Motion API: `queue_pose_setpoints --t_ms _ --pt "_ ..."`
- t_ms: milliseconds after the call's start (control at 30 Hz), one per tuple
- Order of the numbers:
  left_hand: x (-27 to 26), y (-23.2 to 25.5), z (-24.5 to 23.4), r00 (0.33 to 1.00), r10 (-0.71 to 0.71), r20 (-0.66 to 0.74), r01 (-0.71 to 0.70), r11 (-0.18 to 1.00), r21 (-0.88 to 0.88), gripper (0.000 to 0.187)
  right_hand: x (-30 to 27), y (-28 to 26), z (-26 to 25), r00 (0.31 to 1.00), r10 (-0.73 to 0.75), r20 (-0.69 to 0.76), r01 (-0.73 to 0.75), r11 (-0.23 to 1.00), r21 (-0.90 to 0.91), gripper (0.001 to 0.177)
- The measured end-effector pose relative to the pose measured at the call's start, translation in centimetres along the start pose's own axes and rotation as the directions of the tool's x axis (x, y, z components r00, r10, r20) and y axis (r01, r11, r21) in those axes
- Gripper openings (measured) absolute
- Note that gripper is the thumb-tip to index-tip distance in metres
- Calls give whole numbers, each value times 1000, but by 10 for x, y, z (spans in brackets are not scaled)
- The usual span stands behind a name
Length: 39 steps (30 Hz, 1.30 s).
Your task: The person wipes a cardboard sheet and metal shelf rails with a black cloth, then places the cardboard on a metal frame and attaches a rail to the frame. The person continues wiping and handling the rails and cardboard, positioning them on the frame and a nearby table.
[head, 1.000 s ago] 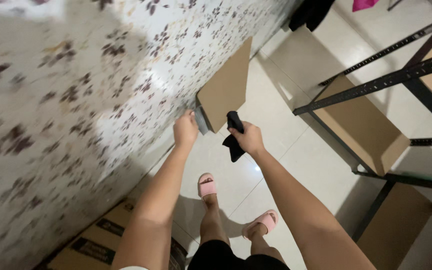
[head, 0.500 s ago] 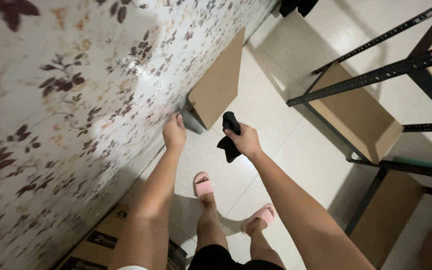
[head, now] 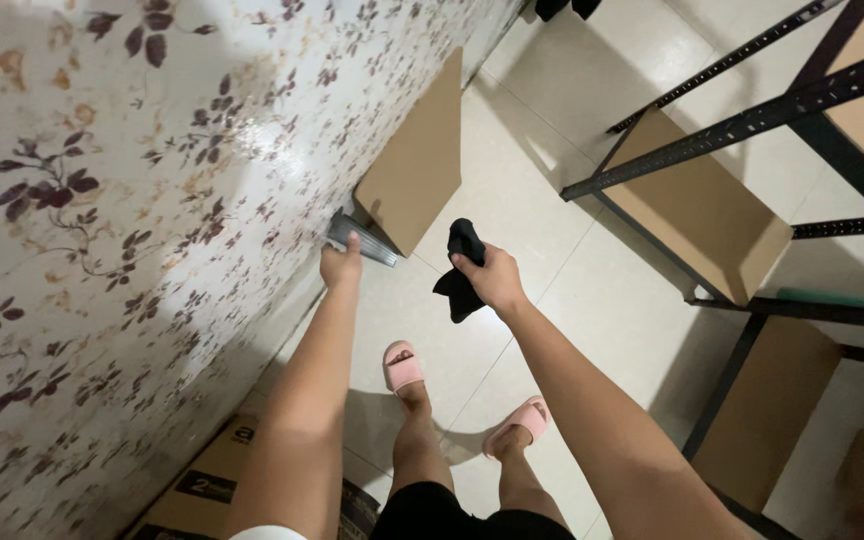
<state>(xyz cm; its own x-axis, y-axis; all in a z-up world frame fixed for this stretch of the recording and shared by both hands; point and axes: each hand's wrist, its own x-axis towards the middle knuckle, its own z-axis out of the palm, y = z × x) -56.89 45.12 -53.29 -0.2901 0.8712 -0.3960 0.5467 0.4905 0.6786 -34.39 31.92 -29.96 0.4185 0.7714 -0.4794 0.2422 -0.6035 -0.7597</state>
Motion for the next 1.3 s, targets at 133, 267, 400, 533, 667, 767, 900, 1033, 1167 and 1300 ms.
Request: queue_pose_setpoints --t_ms 133,267,400,533,667,767,900,1033,1167,1300 --pt "-32 10 -4 993 -27 115 10 990 143 93 -11 4 -23 999 25 -33 -25 1000 1 35" --pt "-105 37 11 940 138 313 -114 989 -94 82 -38 9 -66 994 -44 -99 49 997 53 35" --pt "-201 106 52 791 257 556 -17 916 -400 63 -76 24 -141 950 -58 -307 74 996 42 45" --pt "-310 196 76 555 436 708 -40 865 -501 46 -124 50 -230 858 -34 -512 162 964 209 47" --pt "-416 299 84 335 601 726 -311 797 -517 30 -162 70 -325 789 37 -614 209 922 325 31" --pt "-483 380 105 137 692 709 -302 710 -636 21 -177 79 -394 685 -57 -726 337 909 246 28" --pt "-563 466 130 46 709 704 -363 668 -649 36 -186 86 -490 682 -105 -724 525 759 386 30" --pt "-628 535 130 72 804 590 -473 549 -690 37 -174 71 -572 502 -234 -833 681 701 213 38" --pt "-670 598 109 33 949 315 -526 284 -802 30 -151 31 -630 432 -354 -830 807 563 179 55" --pt "-673 652 76 -55 993 104 -649 44 -760 21 -118 -15 -660 467 -477 -745 839 504 205 44"
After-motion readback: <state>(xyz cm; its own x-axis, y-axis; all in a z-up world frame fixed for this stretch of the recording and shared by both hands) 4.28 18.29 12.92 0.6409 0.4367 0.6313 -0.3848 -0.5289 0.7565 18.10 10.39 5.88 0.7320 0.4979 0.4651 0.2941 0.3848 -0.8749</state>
